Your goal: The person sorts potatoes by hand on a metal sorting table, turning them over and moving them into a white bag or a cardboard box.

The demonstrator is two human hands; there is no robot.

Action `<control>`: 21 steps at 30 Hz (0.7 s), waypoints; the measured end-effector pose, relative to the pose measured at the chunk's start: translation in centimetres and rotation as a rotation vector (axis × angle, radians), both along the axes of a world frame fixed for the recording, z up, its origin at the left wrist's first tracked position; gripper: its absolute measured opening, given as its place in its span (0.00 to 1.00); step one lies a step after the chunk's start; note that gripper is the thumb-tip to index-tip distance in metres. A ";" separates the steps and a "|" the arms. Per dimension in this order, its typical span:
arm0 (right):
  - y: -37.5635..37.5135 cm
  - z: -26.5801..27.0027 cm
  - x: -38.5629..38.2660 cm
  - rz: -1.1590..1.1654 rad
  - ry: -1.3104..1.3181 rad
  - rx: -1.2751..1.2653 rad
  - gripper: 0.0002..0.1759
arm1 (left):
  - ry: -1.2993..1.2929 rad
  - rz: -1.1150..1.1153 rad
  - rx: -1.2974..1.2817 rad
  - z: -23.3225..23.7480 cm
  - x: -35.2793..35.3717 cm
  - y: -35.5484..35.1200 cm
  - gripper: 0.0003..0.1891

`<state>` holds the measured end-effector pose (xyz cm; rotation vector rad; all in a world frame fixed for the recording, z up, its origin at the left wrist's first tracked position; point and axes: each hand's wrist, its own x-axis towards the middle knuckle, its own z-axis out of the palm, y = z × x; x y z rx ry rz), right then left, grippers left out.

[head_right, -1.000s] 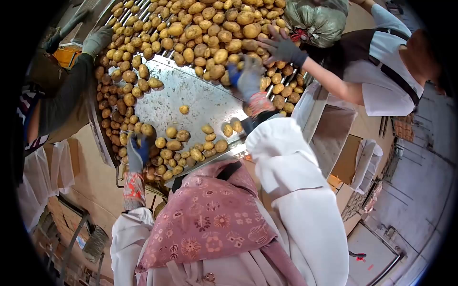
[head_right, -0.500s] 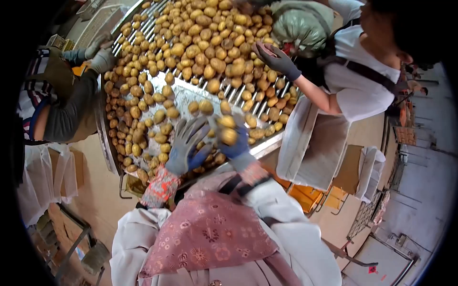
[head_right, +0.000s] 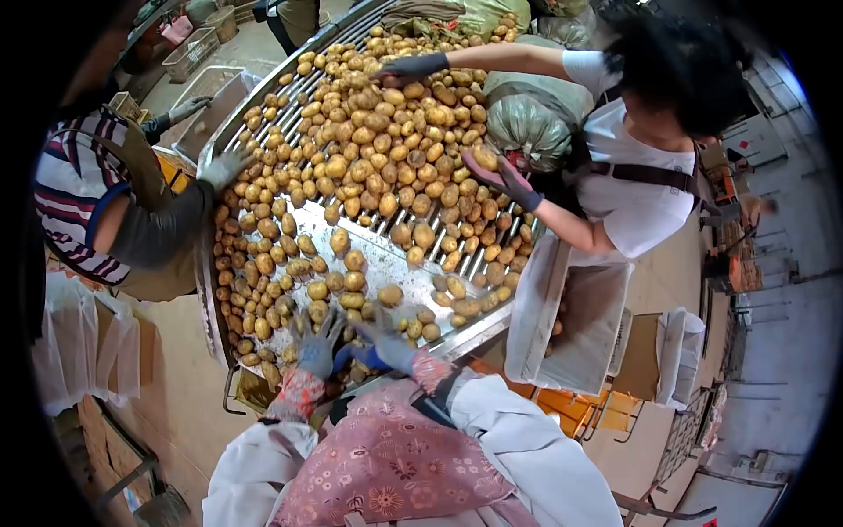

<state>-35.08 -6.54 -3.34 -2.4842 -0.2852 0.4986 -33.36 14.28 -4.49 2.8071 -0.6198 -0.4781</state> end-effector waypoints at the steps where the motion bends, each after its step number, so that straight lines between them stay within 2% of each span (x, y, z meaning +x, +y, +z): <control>1: 1.4 2.6 0.1 0.134 -0.078 -0.044 0.34 | -0.013 0.005 0.003 0.0 -0.8 1.4 0.35; 3: 0.6 1.7 2.8 0.099 0.447 0.625 0.33 | 0.077 0.103 -0.098 0.2 -3.4 4.2 0.34; 4: -0.8 3.1 3.9 0.095 0.223 0.515 0.31 | -0.014 0.089 -0.041 -1.0 -4.8 6.1 0.34; 5: -2.6 3.5 3.8 -0.489 0.794 0.808 0.29 | -0.100 0.074 0.018 -2.1 -6.4 7.7 0.34; 6: -4.5 2.9 4.4 -0.150 0.009 0.395 0.28 | -0.142 0.088 0.040 -1.0 -7.3 8.8 0.35; 7: -6.8 2.7 4.5 -0.041 -0.308 0.067 0.31 | -0.066 0.144 0.009 -0.1 -8.0 9.7 0.35; 8: -8.2 1.9 3.5 0.033 -0.226 -0.132 0.36 | -0.111 0.201 -0.022 0.3 -8.5 10.4 0.35; 9: -6.4 4.9 3.9 0.049 0.229 -0.247 0.44 | -0.166 0.254 -0.053 0.6 -8.1 11.0 0.35; 11: -3.0 2.9 2.4 0.014 0.299 -0.009 0.52 | -0.270 0.327 -0.132 2.0 -4.0 11.3 0.36; 12: 0.1 -0.3 1.6 0.104 0.304 -0.070 0.61 | -0.280 0.414 -0.115 2.0 -1.0 10.9 0.36; 13: 2.3 -1.5 1.2 0.084 0.270 0.177 0.66 | -0.293 0.496 -0.105 1.7 1.9 10.3 0.36; 14: 5.9 5.2 5.5 0.129 0.722 -0.105 0.68 | -0.331 0.539 -0.148 -0.2 4.8 10.2 0.36; 15: 6.4 -0.1 4.3 0.130 0.532 0.062 0.62 | -0.376 0.579 -0.200 -2.3 7.7 10.0 0.37; 17: 4.2 -1.5 7.8 0.149 0.461 0.465 0.48 | -0.255 0.751 -0.226 -2.8 11.6 7.7 0.42; 19: -2.0 0.1 11.4 -0.234 0.667 0.540 0.34 | 0.150 0.750 -0.064 -1.4 12.2 4.4 0.42; 21: -8.0 3.7 13.7 -0.310 0.129 0.098 0.31 | -0.052 0.503 -0.021 0.4 8.0 3.2 0.40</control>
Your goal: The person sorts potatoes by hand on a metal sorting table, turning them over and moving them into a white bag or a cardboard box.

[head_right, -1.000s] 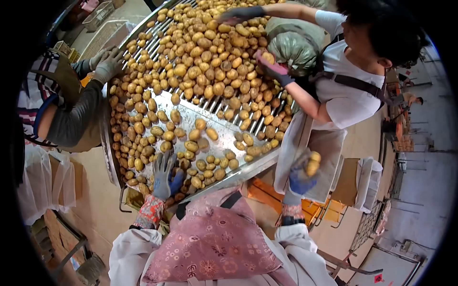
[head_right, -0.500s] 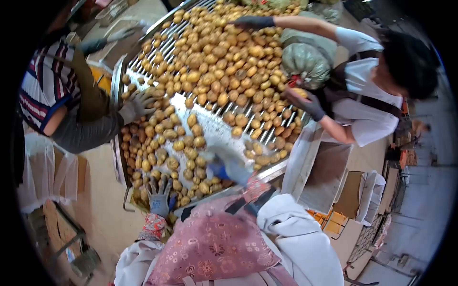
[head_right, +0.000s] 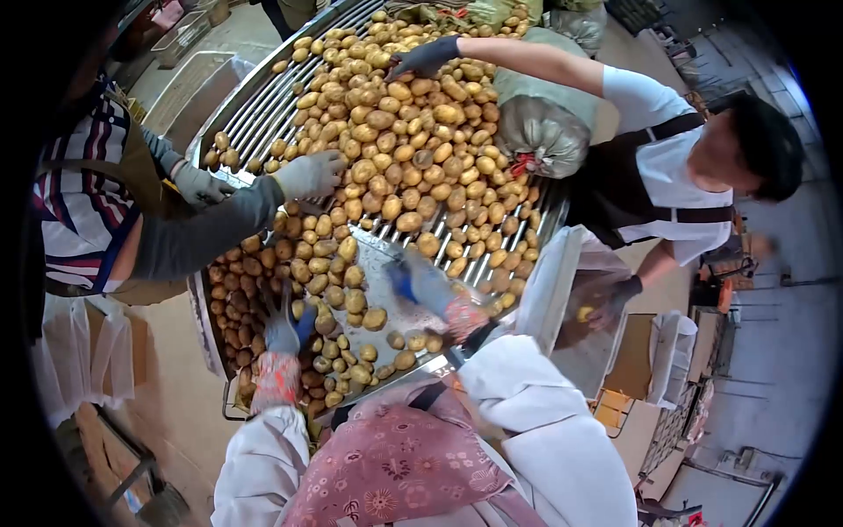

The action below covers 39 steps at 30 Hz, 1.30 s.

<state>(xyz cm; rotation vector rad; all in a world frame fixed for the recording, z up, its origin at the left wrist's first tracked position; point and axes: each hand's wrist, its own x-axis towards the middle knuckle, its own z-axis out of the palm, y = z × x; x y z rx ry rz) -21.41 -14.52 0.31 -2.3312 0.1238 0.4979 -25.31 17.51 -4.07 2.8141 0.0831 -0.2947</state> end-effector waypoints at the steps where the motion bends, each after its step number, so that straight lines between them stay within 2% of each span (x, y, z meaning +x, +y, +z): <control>1: -3.0 0.0 -0.9 0.096 -0.294 -0.291 0.36 | 0.001 0.001 -0.008 -0.3 -1.9 0.5 0.40; 2: -5.7 0.8 -2.6 0.301 -0.310 -0.553 0.42 | -0.041 -0.080 -0.058 -0.7 -4.0 1.7 0.38; 3: -7.3 0.2 -4.6 0.370 -0.132 -0.586 0.48 | -0.075 -0.150 -0.104 -1.0 -5.9 2.6 0.36; 4: -8.3 -1.5 -6.7 0.423 -0.034 -0.538 0.50 | -0.054 -0.120 -0.093 -1.4 -7.6 2.9 0.36; 6: -4.6 -0.2 -9.9 0.513 0.159 -0.650 0.50 | -0.112 -0.241 0.014 -2.4 -11.3 4.0 0.33; 7: -2.6 -1.4 -11.3 0.523 0.159 -0.526 0.50 | -0.128 -0.140 -0.018 -1.8 -12.4 3.4 0.33; 8: 0.4 -1.8 -13.0 0.419 0.132 -0.259 0.46 | -0.141 -0.041 -0.046 -1.1 -12.8 2.1 0.32; 10: 6.8 -0.5 -14.2 0.512 0.331 0.003 0.44 | -0.186 -0.257 -0.104 1.8 -12.9 0.8 0.31; 12: 8.8 -4.3 -15.9 0.666 -0.094 -0.104 0.38 | -0.008 -0.450 -0.125 1.5 -14.6 1.1 0.29; 13: 9.3 -0.8 -14.3 0.572 -0.061 0.053 0.31 | -0.024 -0.378 -0.183 0.5 -15.8 1.9 0.28; 14: 8.6 1.1 -12.9 0.478 0.024 0.382 0.26 | -0.065 -0.384 -0.124 0.3 -16.9 3.1 0.28; 15: 6.8 1.5 -12.2 0.330 0.288 0.350 0.25 | -0.091 -0.383 -0.114 0.8 -17.5 4.0 0.27; 16: 3.9 0.9 -11.8 0.307 0.251 0.282 0.25 | -0.117 -0.384 -0.108 1.2 -18.1 4.7 0.26; 17: 2.6 2.6 -11.8 0.255 0.141 0.039 0.26 | -0.115 -0.390 -0.109 1.1 -18.7 5.2 0.26; 18: -0.4 -0.1 -13.1 0.388 -0.287 -0.258 0.24 | -0.151 -0.342 -0.084 0.8 -19.2 5.7 0.25; 20: -2.3 -0.6 -15.7 0.629 -0.418 -0.596 0.22 | -0.186 -0.298 -0.057 1.1 -17.5 5.5 0.25; 22: -2.0 -2.9 -13.6 0.701 -0.234 -0.036 0.23 | -0.239 -0.285 -0.234 1.7 -12.8 3.5 0.24; 23: 3.1 4.5 -9.5 0.429 0.569 -0.097 0.25 | -0.202 -0.284 -0.294 2.6 -10.0 1.9 0.24; 24: 4.7 3.8 -7.9 0.291 0.443 -0.070 0.25 | -0.167 -0.285 -0.353 2.9 -6.9 0.2 0.25; 25: 6.0 3.0 -6.0 0.152 0.312 -0.044 0.25 | -0.155 -0.325 -0.292 0.2 -4.5 -1.2 0.25; 27: 8.1 -0.8 -3.8 0.243 -0.193 0.004 0.23 | -0.148 -0.366 -0.239 -2.0 -1.7 -3.6 0.25; 28: 9.0 -4.1 -3.3 0.378 -0.105 -0.196 0.27 | 0.057 -0.323 -0.274 -1.4 -0.7 -4.5 0.25; 29: 11.2 -3.6 -3.6 0.373 -0.062 -0.396 0.28 | 0.260 -0.285 -0.302 -1.0 0.4 -4.9 0.25; 30: 12.7 -2.7 -4.3 0.361 -0.020 -0.595 0.28 | 0.252 -0.297 -0.300 -1.5 0.3 -4.7 0.25; 31: 12.6 -3.3 -5.1 0.348 -0.025 -0.595 0.28 | 0.149 -0.319 -0.226 -2.5 -0.9 -4.1 0.24; 32: 12.5 -4.4 -6.1 0.345 -0.078 -0.566 0.30 | 0.046 -0.340 -0.153 -2.2 -1.7 -3.4 0.24; 34: 11.3 -5.2 -6.4 0.353 -0.114 -0.537 0.32 | 0.078 -0.304 -0.221 -1.1 -2.7 -2.2 0.23; 36: 8.8 -3.8 -6.0 0.315 0.035 -0.239 0.29 | 0.085 -0.215 -0.308 -0.5 -3.8 -1.0 0.18; 37: 6.8 -5.5 -6.0 0.270 -0.097 -0.077 0.25 | 0.118 -0.205 -0.408 -0.4 -4.3 -0.3 0.18; 38: 5.2 -5.6 -5.6 0.272 -0.094 -0.082 0.25 | 0.119 -0.202 -0.415 0.1 -4.7 -0.1 0.18; 39: 3.8 -5.7 -5.0 -0.028 0.222 0.324 0.24 | 0.191 -0.139 -0.429 0.8 -5.1 0.2 0.19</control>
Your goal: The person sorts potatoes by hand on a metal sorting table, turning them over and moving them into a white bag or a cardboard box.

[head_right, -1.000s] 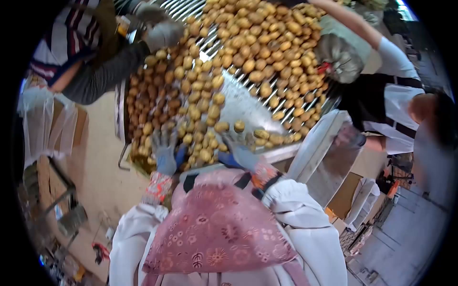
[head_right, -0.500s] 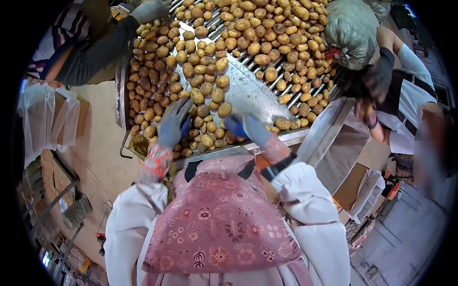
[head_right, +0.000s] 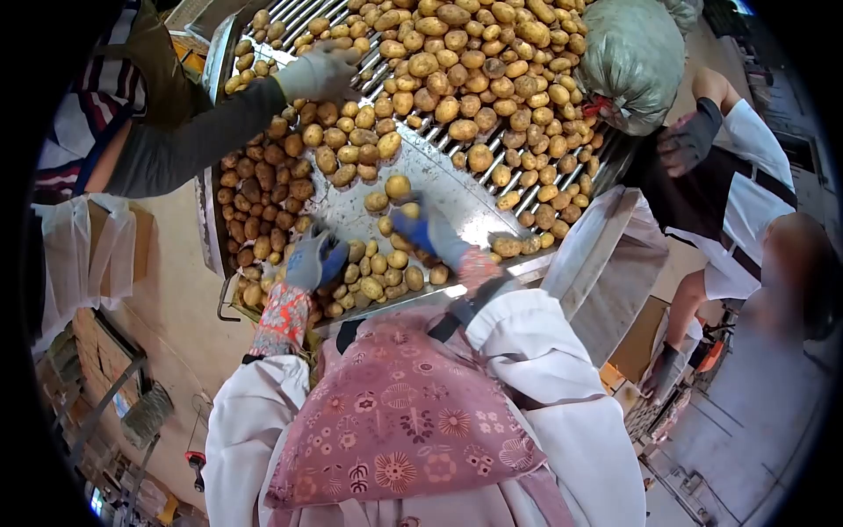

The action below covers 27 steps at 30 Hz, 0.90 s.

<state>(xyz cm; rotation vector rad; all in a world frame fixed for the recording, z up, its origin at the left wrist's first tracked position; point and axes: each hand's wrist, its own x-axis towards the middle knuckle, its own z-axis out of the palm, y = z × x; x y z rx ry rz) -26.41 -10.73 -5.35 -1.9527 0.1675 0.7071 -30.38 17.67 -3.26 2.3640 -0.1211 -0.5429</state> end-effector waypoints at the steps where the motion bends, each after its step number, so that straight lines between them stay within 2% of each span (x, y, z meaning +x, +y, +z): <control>1: -1.0 0.1 0.7 -0.293 0.357 0.377 0.22 | 0.084 0.045 -0.003 0.4 -0.3 0.3 0.20; 3: -1.7 2.9 3.5 -0.770 0.366 0.643 0.18 | 0.043 0.069 0.094 -1.7 -1.6 0.4 0.20; 4: -4.9 -0.6 5.5 -0.304 0.079 0.581 0.14 | 0.108 0.130 0.025 -1.5 -1.7 0.4 0.19; 5: -4.1 2.1 7.1 0.075 -0.569 -0.016 0.14 | 0.169 0.186 -0.041 -1.5 -1.4 0.6 0.17; 6: -2.3 5.0 9.3 -0.135 -0.227 0.076 0.16 | 0.127 0.249 -0.157 -2.8 -1.0 0.7 0.15; 7: -0.3 6.1 10.8 -0.338 0.126 0.168 0.18 | -0.016 0.227 -0.140 -2.3 0.8 0.5 0.15; 9: 2.1 3.1 12.3 0.251 -0.296 -0.240 0.26 | -0.343 0.231 -0.192 0.5 6.2 -0.3 0.20; 10: 4.3 4.3 12.0 0.470 -0.167 -0.487 0.36 | -0.341 0.169 -0.032 1.8 9.6 -0.4 0.21; 11: 5.5 0.6 11.4 0.525 -0.194 -0.516 0.42 | -0.268 0.188 0.059 0.5 12.6 -0.2 0.20; 12: 6.5 1.6 9.6 0.512 -0.321 -0.519 0.37 | -0.337 0.147 0.328 -1.7 14.9 0.1 0.21; 13: 7.1 3.6 8.5 0.657 -0.282 -0.495 0.36 | -0.220 0.017 0.304 -3.3 18.5 0.5 0.24; 14: 7.8 2.6 7.1 0.746 -0.213 -0.559 0.35 | -0.340 -0.005 0.293 -5.3 21.0 -0.2 0.23; 15: 7.9 0.2 4.3 0.684 -0.354 -0.599 0.31 | -0.462 -0.018 0.280 -7.0 22.4 -1.2 0.26; 16: 8.0 1.0 2.7 0.627 -0.500 -0.638 0.29 | -0.384 -0.056 0.296 -5.3 21.8 -2.7 0.28; 17: 6.8 1.8 2.0 0.690 -0.440 -0.613 0.25 | -0.310 -0.088 0.316 -3.3 20.7 -4.0 0.31; 18: 5.6 2.8 2.1 0.573 -0.248 -0.450 0.25 | -0.133 -0.122 0.349 -1.5 19.4 -4.7 0.36; 19: 4.4 3.4 1.6 0.446 -0.054 -0.279 0.26 | -0.253 -0.149 0.331 -3.6 17.0 -4.1 0.38; 20: 2.3 3.2 2.2 0.356 0.243 -0.083 0.29 | -0.075 -0.167 0.301 -0.6 14.6 -4.5 0.40; 21: -0.5 2.7 3.0 0.263 0.533 0.113 0.32 | -0.148 -0.258 0.333 -0.8 11.5 -3.7 0.41; 22: -3.5 1.2 1.8 0.065 0.204 0.387 0.26 | 0.057 -0.240 0.340 2.4 9.5 -4.0 0.41; 23: -6.5 -0.1 0.6 -0.133 -0.134 0.653 0.21 | 0.051 -0.258 0.322 1.0 6.6 -2.4 0.40; 24: -9.5 1.3 1.6 -0.281 0.039 0.705 0.23 | -0.009 -0.264 0.228 1.6 4.4 -1.2 0.35; 25: -12.0 2.6 3.3 -0.432 0.211 0.755 0.24 | -0.009 -0.268 0.235 2.1 3.7 -0.9 0.35; 27: -15.3 2.7 7.0 0.174 -0.790 -0.370 0.28 | 0.147 -0.187 0.186 3.9 3.1 -0.4 0.28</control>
